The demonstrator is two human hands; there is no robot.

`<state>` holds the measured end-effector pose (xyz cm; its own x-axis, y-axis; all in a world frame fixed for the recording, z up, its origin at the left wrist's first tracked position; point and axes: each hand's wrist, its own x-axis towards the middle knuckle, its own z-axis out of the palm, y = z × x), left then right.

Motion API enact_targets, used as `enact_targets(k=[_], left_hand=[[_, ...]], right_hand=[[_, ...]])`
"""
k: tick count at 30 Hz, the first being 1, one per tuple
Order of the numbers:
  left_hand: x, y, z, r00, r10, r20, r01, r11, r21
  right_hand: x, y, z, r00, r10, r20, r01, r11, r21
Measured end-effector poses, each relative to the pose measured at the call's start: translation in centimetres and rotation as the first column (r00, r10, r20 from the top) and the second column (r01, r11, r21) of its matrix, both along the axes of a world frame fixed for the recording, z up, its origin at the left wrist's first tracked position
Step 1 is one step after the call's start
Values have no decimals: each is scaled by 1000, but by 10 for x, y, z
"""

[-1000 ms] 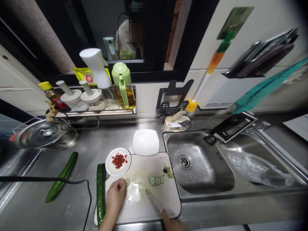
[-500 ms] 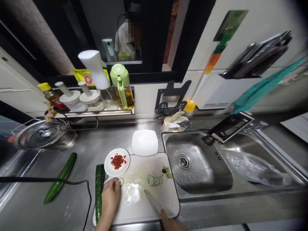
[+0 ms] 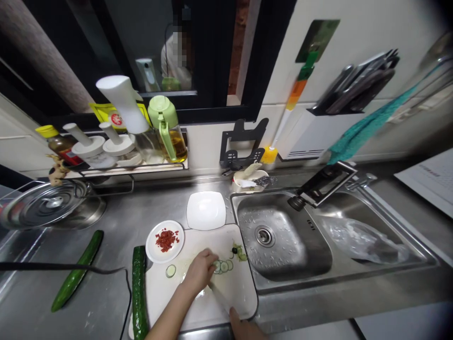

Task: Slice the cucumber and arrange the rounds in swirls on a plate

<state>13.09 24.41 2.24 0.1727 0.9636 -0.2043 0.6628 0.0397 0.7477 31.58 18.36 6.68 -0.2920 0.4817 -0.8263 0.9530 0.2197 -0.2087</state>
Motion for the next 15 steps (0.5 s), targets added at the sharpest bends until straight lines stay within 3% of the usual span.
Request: enact_targets(k=[5, 15], left_hand=[[2, -1, -1, 1000, 9, 2, -9, 1000, -12], [3, -2, -3, 988, 146, 57, -146, 989, -15]], right_hand=[[3, 1, -1, 999, 15, -33, -16, 999, -30], [4, -1, -10, 999, -17, -28, 16, 1000, -26]])
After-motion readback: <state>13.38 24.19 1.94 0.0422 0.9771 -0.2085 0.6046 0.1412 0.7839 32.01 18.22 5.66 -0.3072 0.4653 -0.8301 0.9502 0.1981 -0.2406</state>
